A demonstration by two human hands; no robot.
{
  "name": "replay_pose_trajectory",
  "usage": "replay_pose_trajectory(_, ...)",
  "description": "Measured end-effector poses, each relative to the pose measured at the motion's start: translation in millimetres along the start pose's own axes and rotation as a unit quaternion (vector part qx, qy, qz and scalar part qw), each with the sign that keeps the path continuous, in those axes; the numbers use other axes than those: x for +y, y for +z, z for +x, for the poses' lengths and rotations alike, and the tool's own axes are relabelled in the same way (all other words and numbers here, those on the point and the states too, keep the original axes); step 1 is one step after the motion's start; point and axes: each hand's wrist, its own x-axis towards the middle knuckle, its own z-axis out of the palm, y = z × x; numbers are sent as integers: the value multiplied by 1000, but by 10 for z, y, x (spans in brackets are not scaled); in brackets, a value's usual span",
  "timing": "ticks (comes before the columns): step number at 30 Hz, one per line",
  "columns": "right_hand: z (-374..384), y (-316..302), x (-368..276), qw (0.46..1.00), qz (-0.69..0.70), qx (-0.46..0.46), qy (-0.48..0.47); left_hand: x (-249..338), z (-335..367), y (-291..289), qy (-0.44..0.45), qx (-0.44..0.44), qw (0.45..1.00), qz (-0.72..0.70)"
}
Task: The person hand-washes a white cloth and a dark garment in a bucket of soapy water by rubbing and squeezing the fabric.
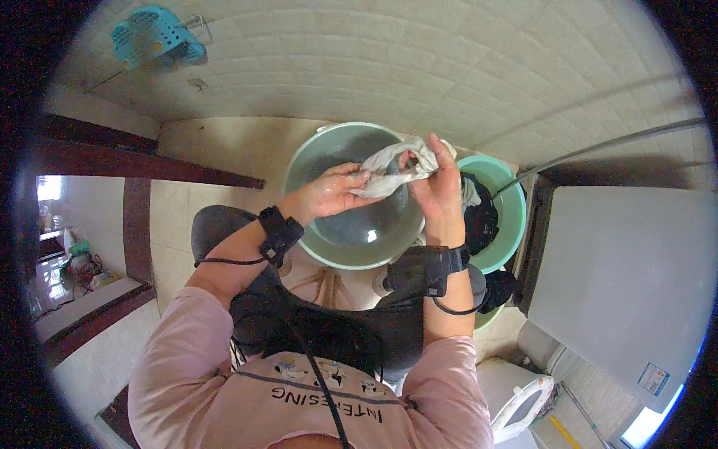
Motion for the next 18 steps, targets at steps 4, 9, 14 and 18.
replay_pose_trajectory(4, 51, -99, -38, 989, -90, 116, -13, 93, -31, -54, 89, 91, 992, 14)
replay_pose_trajectory(9, -73, 58, 134, 974, -201, 94, 30, 264, -44, 28, 168, 130, 976, 43)
replay_pose_trajectory(14, -40, 51, 237, 960, -272, 61, 37, 225, -33, -11, 161, 215, 951, 151)
replay_pose_trajectory(18, 158, -159, 388, 873, -465, 135, -51, 112, -37, 55, 111, 199, 954, 196)
